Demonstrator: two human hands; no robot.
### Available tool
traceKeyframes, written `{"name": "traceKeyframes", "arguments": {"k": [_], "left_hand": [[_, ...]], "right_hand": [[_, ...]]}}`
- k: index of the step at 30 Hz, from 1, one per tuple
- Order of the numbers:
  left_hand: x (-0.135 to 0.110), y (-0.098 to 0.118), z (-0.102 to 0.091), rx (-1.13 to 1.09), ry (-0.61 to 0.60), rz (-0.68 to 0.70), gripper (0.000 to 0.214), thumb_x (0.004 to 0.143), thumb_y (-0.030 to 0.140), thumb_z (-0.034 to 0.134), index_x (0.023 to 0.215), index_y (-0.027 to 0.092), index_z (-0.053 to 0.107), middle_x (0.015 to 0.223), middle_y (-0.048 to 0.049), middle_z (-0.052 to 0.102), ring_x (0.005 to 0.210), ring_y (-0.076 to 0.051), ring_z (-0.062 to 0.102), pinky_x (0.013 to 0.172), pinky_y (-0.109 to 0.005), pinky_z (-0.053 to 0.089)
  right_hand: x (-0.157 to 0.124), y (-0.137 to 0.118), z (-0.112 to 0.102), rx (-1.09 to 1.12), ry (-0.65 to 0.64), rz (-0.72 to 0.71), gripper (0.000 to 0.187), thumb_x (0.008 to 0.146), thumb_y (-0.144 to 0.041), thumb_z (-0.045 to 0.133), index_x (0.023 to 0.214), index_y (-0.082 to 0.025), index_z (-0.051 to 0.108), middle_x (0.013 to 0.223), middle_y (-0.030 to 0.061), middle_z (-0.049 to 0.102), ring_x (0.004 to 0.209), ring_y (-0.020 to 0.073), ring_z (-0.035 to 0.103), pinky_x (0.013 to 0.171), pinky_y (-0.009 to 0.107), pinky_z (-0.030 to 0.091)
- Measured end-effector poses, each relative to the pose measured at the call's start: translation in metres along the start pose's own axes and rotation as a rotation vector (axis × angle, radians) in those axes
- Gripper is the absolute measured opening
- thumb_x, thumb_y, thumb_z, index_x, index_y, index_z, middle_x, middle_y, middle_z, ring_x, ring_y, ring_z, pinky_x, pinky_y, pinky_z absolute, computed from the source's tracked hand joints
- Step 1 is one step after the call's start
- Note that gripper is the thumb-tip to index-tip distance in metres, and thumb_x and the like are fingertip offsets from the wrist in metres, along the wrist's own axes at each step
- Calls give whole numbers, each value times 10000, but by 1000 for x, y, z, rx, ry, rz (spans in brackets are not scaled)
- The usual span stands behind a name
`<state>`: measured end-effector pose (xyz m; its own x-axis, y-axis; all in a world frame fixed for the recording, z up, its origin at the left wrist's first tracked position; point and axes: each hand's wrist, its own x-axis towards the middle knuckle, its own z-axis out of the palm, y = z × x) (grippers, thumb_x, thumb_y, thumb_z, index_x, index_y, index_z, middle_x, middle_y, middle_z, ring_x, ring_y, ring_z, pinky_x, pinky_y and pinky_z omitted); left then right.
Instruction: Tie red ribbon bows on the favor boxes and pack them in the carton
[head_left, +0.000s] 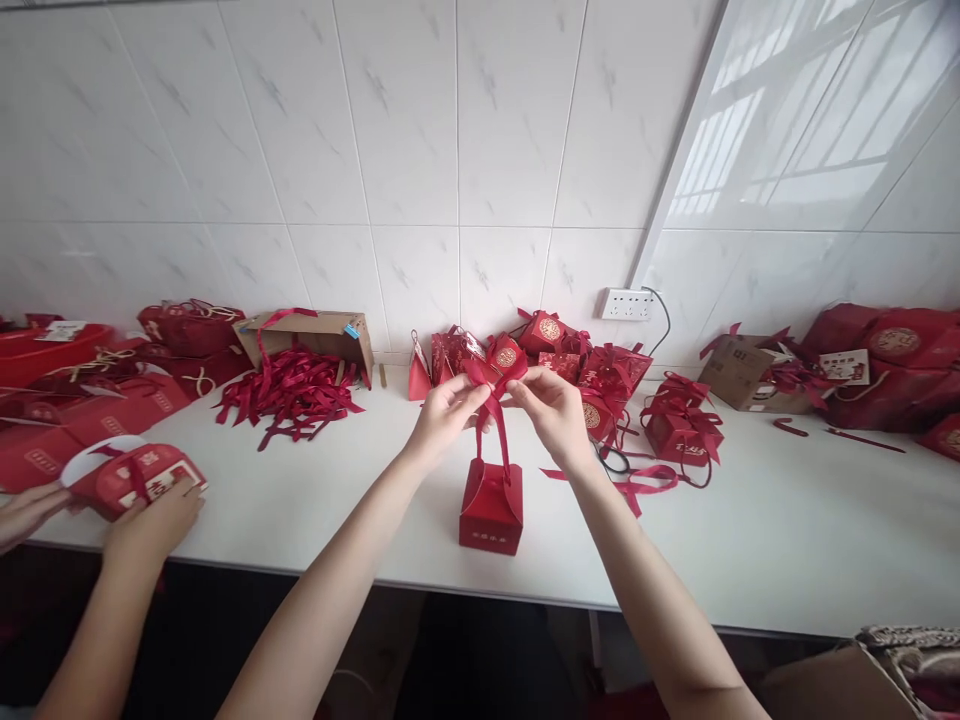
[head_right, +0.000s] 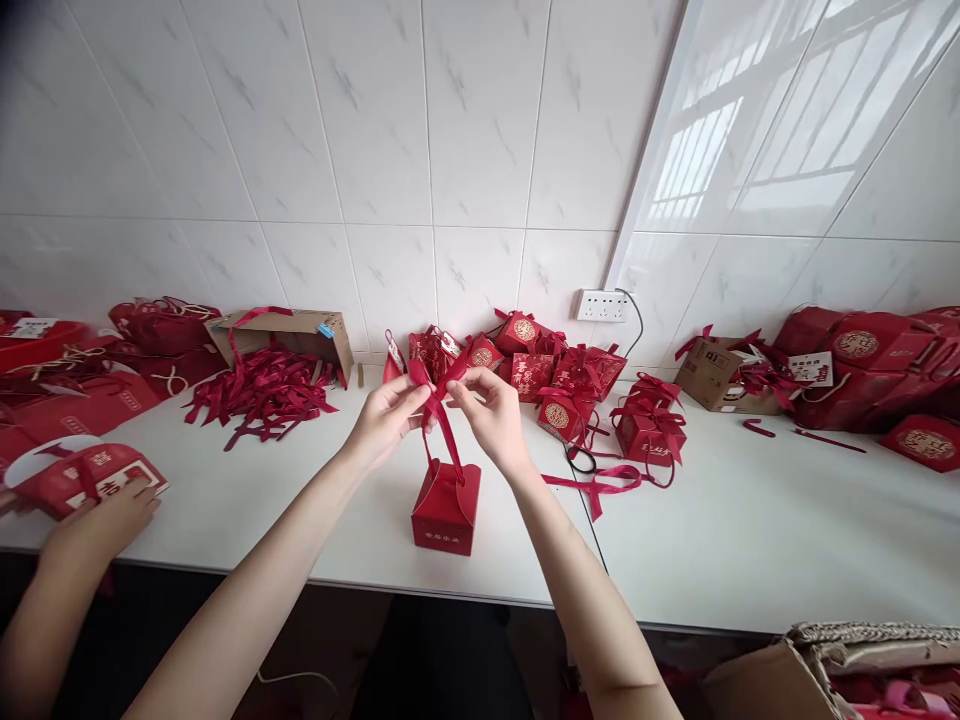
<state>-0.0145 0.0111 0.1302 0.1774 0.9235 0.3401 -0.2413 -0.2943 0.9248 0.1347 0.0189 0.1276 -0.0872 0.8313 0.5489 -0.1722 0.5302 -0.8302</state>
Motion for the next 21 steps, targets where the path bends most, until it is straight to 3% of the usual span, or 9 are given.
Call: {"name": "traceKeyframes", "arguments": {"k": [6,9,14,18,21], "left_hand": [[3,-4,1,-39,87,-22,365,661,465,722,805,171,561,726,1,618,561,-97,580,535,-236,466],[0,-5,2,8,55,28,355,674,470,709,776,166,558,673,11,600,613,-100,578,589,-234,474],[-11,1,9,139,-28,97,327,695,446,706,770,149,592,648,3,620,652,-114,586,661,-247,469],[-23,9,16,326,-115,142,327,719,450,680,742,139,581,709,-28,658,707,-141,616,674,-259,476],[-31,13,18,497,-170,200,325,786,469,593,765,146,555,793,-55,676,792,-169,638,726,-290,499]], "right_hand": [[-22,7,-8,-411,-92,-387,127,863,-319,554,841,-237,649,944,64,552,942,205,567,833,391,497],[-35,13,-10,-495,-200,-466,177,885,-306,514,828,-232,665,1050,94,532,1050,227,544,868,407,483],[-45,20,-8,-387,-170,-348,159,846,-345,569,767,-209,593,1004,79,579,1017,216,579,902,405,468],[-45,21,-5,-181,-140,-103,269,740,-387,644,830,-223,450,769,-15,573,693,162,631,640,309,517],[-45,18,-4,-350,-92,-65,222,747,-355,597,850,-222,453,650,-55,553,559,131,580,550,253,458]]}}
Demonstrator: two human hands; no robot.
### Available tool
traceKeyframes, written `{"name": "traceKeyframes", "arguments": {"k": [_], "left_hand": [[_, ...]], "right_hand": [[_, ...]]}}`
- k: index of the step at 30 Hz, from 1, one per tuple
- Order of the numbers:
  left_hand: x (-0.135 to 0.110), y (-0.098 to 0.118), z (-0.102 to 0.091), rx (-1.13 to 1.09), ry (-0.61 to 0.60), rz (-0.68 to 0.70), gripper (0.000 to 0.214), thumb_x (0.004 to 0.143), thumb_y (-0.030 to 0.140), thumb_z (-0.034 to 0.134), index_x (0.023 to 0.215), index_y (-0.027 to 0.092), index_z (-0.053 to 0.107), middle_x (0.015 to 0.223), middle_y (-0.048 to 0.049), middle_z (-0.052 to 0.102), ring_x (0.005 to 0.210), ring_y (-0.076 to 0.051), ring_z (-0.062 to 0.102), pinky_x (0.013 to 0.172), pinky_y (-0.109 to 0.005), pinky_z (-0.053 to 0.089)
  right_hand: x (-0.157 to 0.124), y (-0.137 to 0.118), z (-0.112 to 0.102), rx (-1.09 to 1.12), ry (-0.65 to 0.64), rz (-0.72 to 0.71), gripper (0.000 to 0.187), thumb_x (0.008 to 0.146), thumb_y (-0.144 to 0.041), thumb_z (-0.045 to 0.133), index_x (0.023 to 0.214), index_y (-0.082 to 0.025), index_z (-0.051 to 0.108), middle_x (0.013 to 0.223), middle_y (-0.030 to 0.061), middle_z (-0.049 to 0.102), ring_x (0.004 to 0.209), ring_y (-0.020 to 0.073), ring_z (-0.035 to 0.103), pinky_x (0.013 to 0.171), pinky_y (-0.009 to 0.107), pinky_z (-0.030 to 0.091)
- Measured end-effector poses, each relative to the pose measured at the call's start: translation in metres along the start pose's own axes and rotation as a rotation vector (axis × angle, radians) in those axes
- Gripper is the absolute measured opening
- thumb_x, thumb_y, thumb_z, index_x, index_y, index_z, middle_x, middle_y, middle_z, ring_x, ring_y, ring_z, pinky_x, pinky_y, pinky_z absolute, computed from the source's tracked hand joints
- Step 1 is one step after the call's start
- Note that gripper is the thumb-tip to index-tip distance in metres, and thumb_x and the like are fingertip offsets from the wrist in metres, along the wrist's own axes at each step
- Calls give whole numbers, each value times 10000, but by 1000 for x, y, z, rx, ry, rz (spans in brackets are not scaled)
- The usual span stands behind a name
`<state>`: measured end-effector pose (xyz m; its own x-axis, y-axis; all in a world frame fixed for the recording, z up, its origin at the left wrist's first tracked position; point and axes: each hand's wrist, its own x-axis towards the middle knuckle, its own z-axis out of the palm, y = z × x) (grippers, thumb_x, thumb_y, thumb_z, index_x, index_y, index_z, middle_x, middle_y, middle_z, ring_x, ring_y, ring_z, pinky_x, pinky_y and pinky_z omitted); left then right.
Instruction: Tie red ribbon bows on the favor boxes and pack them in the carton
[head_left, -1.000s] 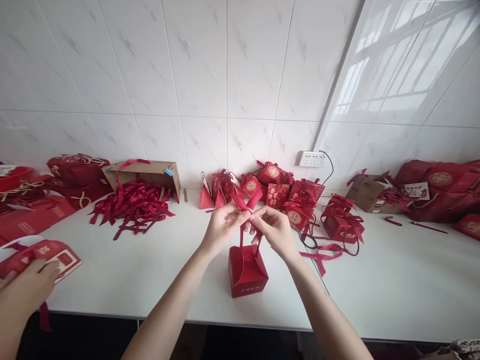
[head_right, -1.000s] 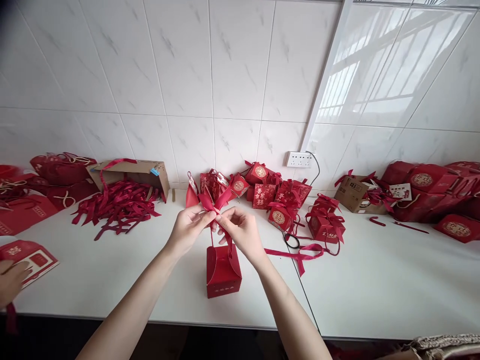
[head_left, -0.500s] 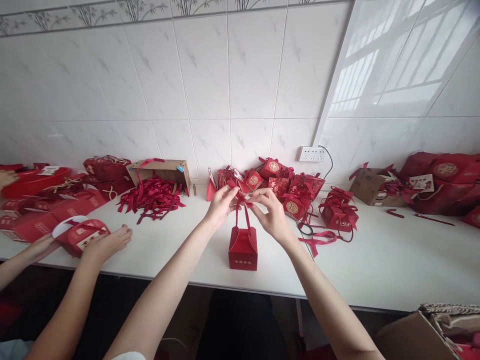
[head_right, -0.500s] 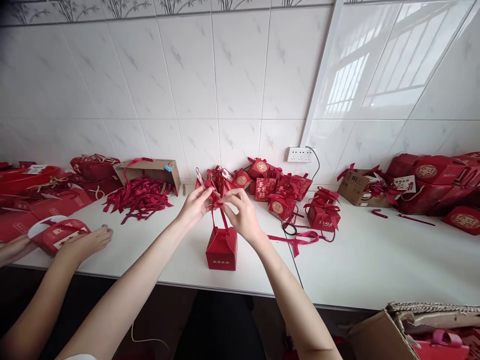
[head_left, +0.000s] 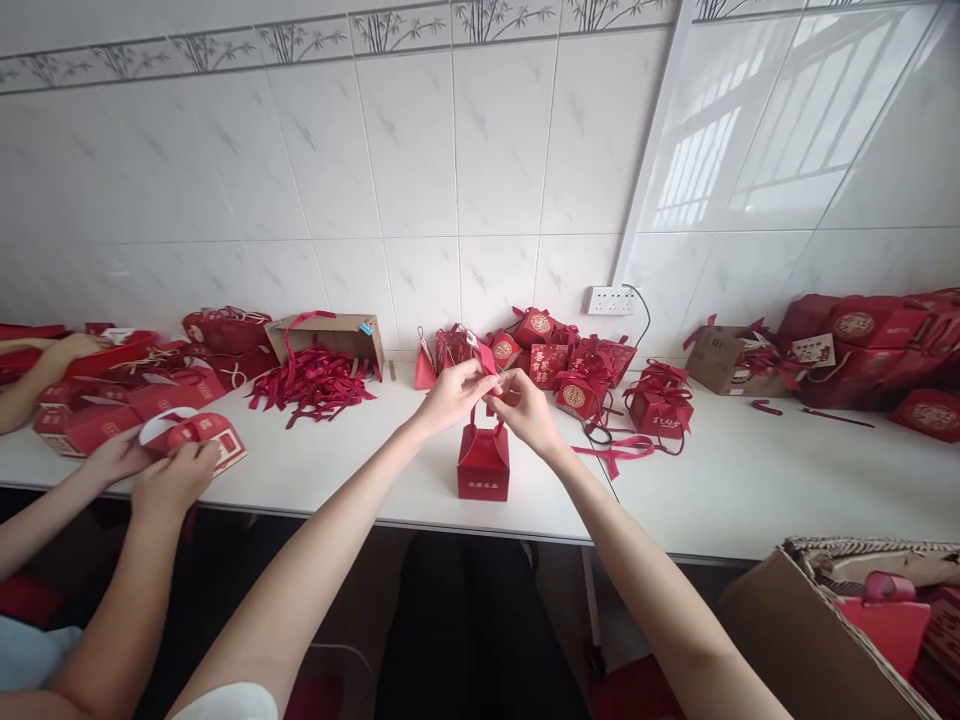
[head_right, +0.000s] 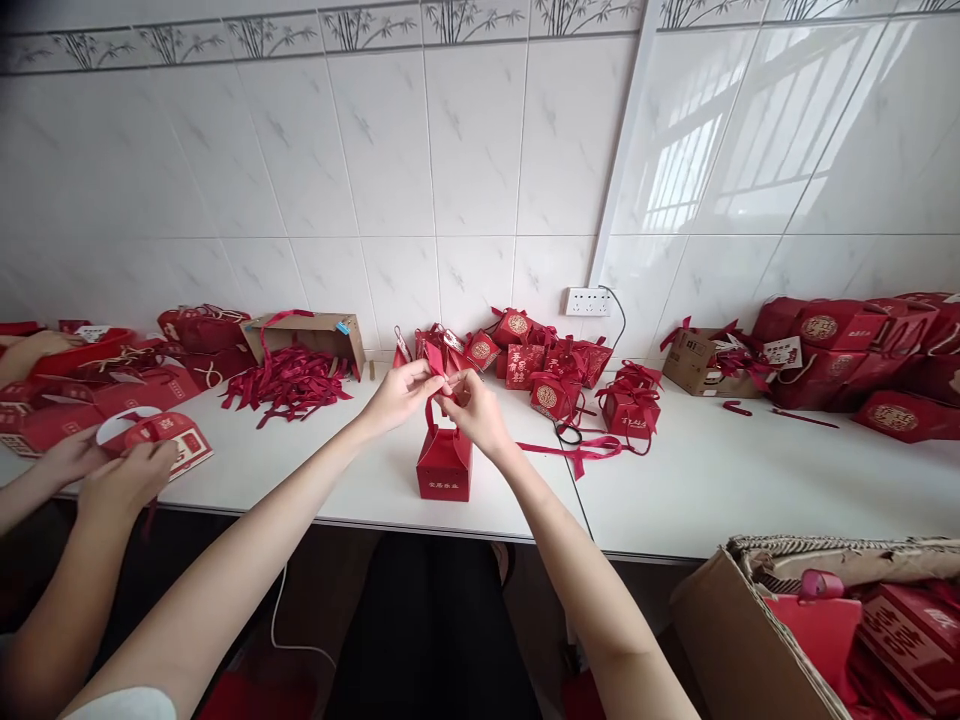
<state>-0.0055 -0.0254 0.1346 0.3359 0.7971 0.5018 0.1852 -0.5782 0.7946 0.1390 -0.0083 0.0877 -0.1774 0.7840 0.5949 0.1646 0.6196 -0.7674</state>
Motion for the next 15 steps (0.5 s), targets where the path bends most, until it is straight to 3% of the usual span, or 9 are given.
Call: {"name": "traceKeyframes", "arguments": {"k": [4,7,11,15], "left_hand": [[-8,0,2,109,-8,46,264,831,425,548,782,165,543,854,-59,690,897,-192,650,833,-330,492],[-12,-2,4,125,17,38,257,824,425,558,777,173,555,887,-59,695,920,-207,652,843,-349,493],[-10,-7,8,-94,124,9,287,722,426,680,762,150,612,882,-77,712,923,-218,650,876,-353,477],[-7,-15,13,-243,270,-20,311,649,406,745,760,134,643,833,-77,713,874,-211,651,864,-354,474]], "right_hand": [[1,-8,0,-179,46,9,88,751,-246,552,830,-214,532,506,-75,527,478,126,550,546,236,425],[1,-15,0,-171,53,26,147,765,-205,513,892,-205,589,512,-56,587,479,134,589,567,235,440],[1,-23,-4,-140,102,34,125,729,-214,567,799,-171,661,711,11,687,702,167,651,687,246,453],[3,-23,-10,-66,123,98,228,763,-302,555,678,-140,692,539,-24,594,611,147,597,615,231,435]]}}
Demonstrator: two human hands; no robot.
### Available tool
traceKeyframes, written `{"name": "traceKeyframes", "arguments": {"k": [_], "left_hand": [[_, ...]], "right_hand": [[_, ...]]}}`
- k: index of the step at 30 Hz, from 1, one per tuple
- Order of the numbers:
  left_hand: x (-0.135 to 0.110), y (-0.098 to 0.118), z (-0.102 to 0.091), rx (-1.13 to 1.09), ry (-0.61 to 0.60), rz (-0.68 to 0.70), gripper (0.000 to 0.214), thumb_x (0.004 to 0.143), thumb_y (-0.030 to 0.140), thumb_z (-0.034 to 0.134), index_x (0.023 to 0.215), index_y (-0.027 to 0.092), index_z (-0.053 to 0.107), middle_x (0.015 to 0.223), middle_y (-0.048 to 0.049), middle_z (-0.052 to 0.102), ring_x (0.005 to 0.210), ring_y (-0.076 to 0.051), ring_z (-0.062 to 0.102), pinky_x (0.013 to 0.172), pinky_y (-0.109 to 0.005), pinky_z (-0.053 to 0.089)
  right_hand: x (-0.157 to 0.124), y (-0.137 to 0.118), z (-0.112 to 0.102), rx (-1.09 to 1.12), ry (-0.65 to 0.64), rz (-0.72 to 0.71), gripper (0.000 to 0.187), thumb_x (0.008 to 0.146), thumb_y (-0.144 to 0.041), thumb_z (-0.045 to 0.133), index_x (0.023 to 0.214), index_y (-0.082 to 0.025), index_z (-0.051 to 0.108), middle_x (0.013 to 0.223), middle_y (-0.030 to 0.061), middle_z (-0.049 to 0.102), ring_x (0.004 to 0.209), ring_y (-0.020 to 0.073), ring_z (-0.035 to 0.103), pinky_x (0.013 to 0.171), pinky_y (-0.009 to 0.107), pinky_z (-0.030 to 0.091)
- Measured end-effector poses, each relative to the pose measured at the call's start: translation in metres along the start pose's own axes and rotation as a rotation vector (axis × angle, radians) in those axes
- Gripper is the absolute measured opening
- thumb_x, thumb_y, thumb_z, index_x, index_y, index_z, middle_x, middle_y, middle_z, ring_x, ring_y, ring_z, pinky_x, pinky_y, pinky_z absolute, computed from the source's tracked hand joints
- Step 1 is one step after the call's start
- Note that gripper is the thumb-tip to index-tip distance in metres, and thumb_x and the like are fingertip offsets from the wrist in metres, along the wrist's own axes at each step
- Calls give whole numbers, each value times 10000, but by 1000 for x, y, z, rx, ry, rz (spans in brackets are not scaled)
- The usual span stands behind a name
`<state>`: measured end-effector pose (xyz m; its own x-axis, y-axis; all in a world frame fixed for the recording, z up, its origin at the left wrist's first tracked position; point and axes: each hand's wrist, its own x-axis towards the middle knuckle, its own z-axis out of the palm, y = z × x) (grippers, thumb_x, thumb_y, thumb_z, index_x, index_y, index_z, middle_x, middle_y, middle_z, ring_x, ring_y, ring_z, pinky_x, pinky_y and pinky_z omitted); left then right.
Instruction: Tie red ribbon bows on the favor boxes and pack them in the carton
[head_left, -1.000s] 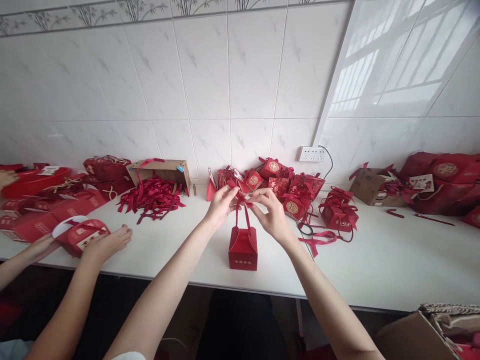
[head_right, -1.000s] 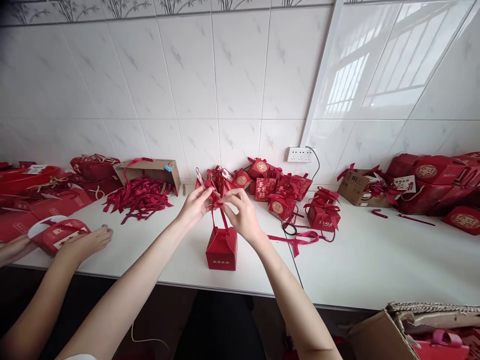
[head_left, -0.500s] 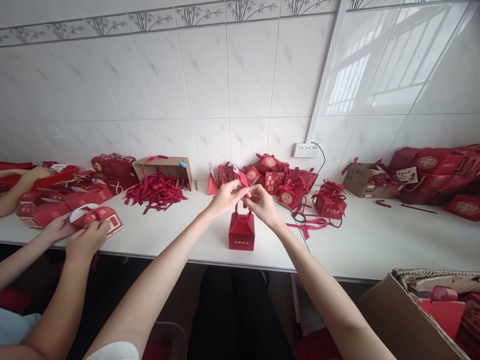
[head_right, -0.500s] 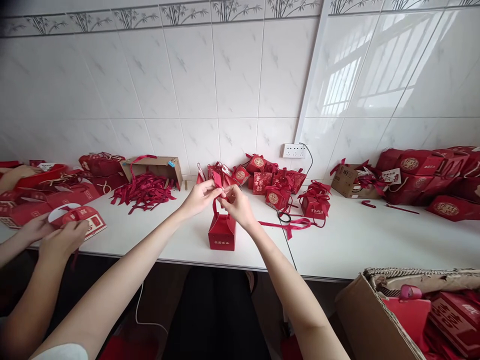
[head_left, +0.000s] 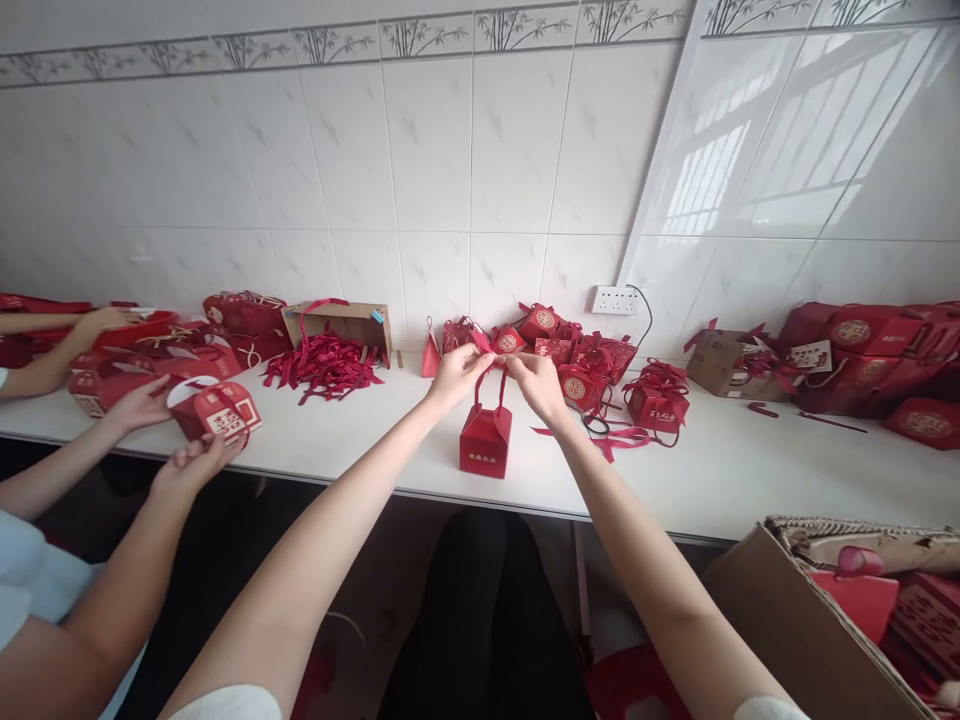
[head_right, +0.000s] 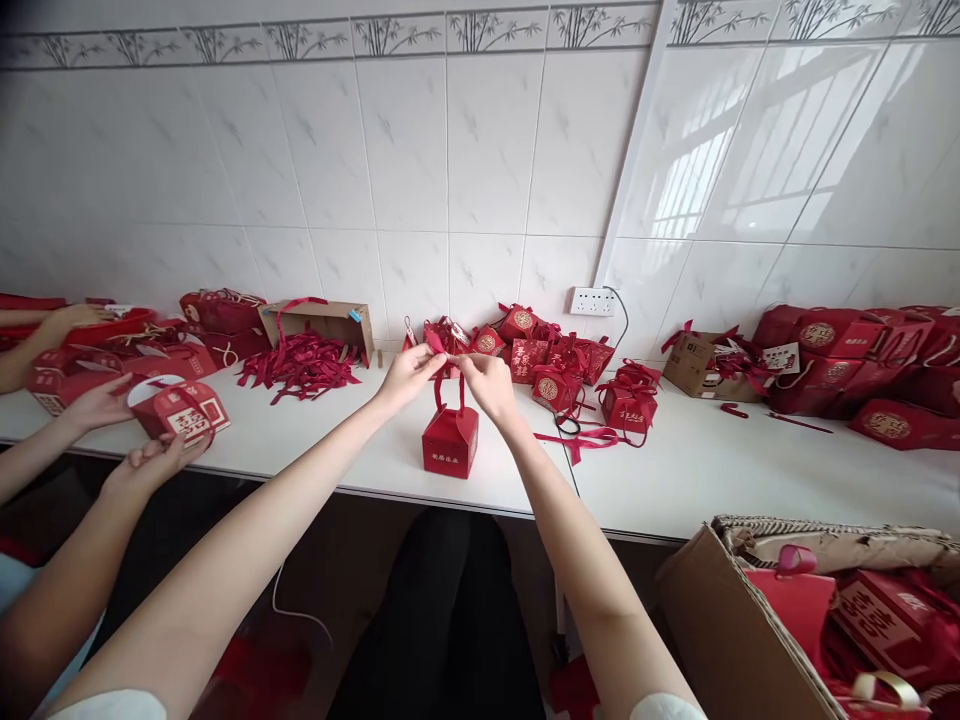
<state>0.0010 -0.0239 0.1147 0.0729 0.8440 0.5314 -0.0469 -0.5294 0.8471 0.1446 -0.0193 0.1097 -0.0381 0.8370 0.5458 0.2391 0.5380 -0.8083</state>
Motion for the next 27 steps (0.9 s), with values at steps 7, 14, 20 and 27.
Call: {"name": "traceKeyframes", "arguments": {"k": [7,14,20,27], "left_hand": [[-6,-23,-3,-234,352,-81,195,693,303,720,699,139,615,815,-42,672,772,-134,633,802,-314,504],[-21,-46,-33,-383,683,-236,183,745,140,674,620,142,541,588,30,534,600,-74,569,746,-275,518],[-42,-72,-55,-407,785,-385,173,866,245,575,983,118,587,926,-38,618,777,-129,608,687,-301,538],[-56,-90,-74,-325,811,-473,328,882,321,546,1161,149,533,1155,-86,571,979,-199,591,819,-404,520]], "right_hand": [[17,26,9,261,226,269,89,658,-213,666,678,-127,673,596,-3,641,631,156,639,581,234,523],[-11,54,-18,535,435,430,142,671,-51,623,752,-164,596,667,-17,670,677,127,678,681,243,592],[-39,79,-41,621,448,515,259,674,-62,696,602,-181,477,577,-23,639,583,123,667,645,265,621],[-53,103,-63,583,417,580,278,686,-67,704,614,-184,461,542,-29,608,579,136,679,641,257,624]]}}
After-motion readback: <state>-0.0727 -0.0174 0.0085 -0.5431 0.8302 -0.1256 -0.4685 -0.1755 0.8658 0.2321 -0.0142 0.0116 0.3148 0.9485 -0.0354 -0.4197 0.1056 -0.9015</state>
